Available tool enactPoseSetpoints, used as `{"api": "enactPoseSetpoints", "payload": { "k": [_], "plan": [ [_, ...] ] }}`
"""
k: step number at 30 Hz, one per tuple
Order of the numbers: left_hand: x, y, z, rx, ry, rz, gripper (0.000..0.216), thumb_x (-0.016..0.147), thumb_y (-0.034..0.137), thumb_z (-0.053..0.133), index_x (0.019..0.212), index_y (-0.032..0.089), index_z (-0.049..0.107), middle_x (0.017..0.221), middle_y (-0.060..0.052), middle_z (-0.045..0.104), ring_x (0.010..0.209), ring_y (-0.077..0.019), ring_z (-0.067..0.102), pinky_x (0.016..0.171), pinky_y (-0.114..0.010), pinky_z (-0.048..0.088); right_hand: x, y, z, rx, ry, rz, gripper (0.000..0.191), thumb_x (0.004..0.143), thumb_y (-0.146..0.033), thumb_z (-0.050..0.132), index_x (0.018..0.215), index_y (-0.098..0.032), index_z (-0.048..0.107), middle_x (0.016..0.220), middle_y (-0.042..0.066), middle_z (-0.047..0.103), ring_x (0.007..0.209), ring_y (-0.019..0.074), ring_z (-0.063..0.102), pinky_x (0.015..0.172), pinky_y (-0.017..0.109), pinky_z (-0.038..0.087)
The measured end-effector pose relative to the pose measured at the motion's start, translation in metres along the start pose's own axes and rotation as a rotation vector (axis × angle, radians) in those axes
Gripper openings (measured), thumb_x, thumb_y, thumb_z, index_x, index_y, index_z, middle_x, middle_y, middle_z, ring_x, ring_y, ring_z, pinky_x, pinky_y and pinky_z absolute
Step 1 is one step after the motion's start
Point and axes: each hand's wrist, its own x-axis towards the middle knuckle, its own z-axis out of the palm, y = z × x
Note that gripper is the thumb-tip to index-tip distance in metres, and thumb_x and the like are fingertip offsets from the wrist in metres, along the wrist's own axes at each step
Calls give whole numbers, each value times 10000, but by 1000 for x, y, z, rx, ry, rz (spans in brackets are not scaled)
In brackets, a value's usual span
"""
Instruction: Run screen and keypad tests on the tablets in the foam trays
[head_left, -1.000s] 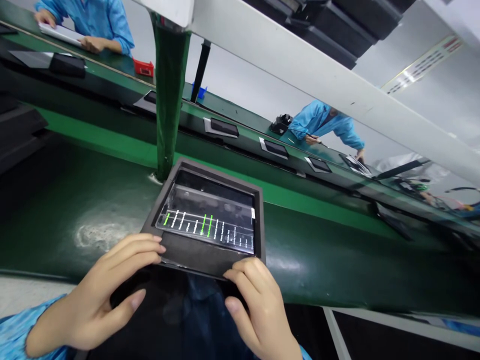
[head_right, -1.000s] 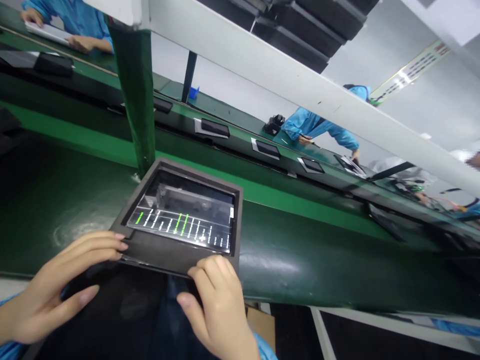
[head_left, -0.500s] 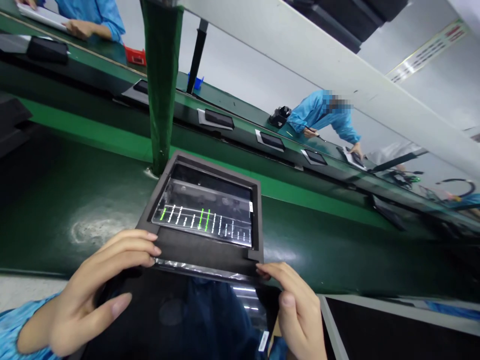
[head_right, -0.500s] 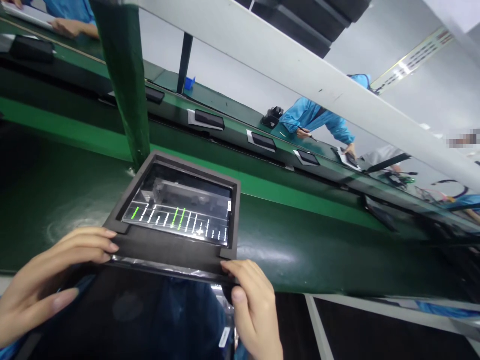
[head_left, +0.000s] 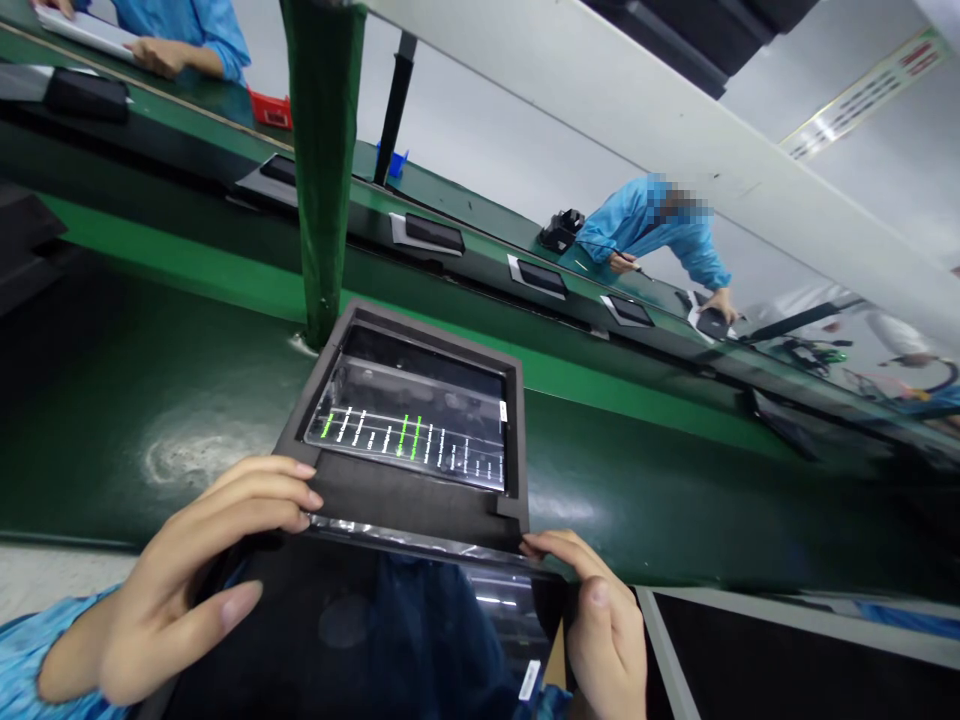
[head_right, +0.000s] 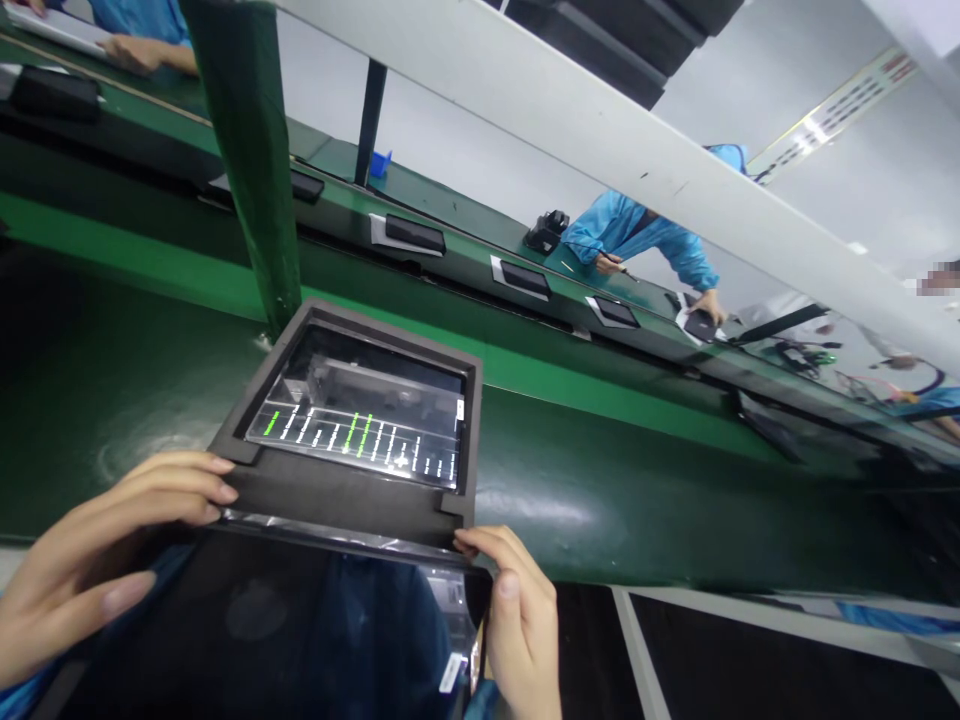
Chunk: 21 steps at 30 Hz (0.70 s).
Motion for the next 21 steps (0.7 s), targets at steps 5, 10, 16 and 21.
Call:
{"api": "enactPoseSetpoints", "payload": {
  "k": [5,10,16,21],
  "plan": [
    [2,0,0,20,1,12,383,876,199,456,1232,299,556,1249,-62,664,1303,-277,533,1053,-455,523,-2,-1,2,-1,26,12,471,1045,-500,382,1004,-238,770,907,74,725,858,265,674,753,381,518],
    [2,-3,-1,21,6,22,389,873,227,479,1242,312,567,1251,-52,684,1299,-299,552,1045,-490,529,-3,2,0,-6,52,18,468,1052,-479,371,999,-236,768,950,85,722,924,274,663,787,388,516],
    [2,-5,-1,-3,6,16,381,883,232,472,1240,314,576,1250,-60,688,1303,-312,548,1053,-515,514,-4,7,-3,-17,8,1,489,1048,-504,366,1005,-228,768,943,97,726,914,282,671,772,393,531],
    [0,-6,0,3,-19,6,389,898,212,449,1266,295,544,1304,-58,648,1359,-295,475,1103,-504,456,-7,6,-1,3,31,8,461,1043,-498,396,1014,-226,766,922,89,730,885,275,672,764,386,517]
  ]
}}
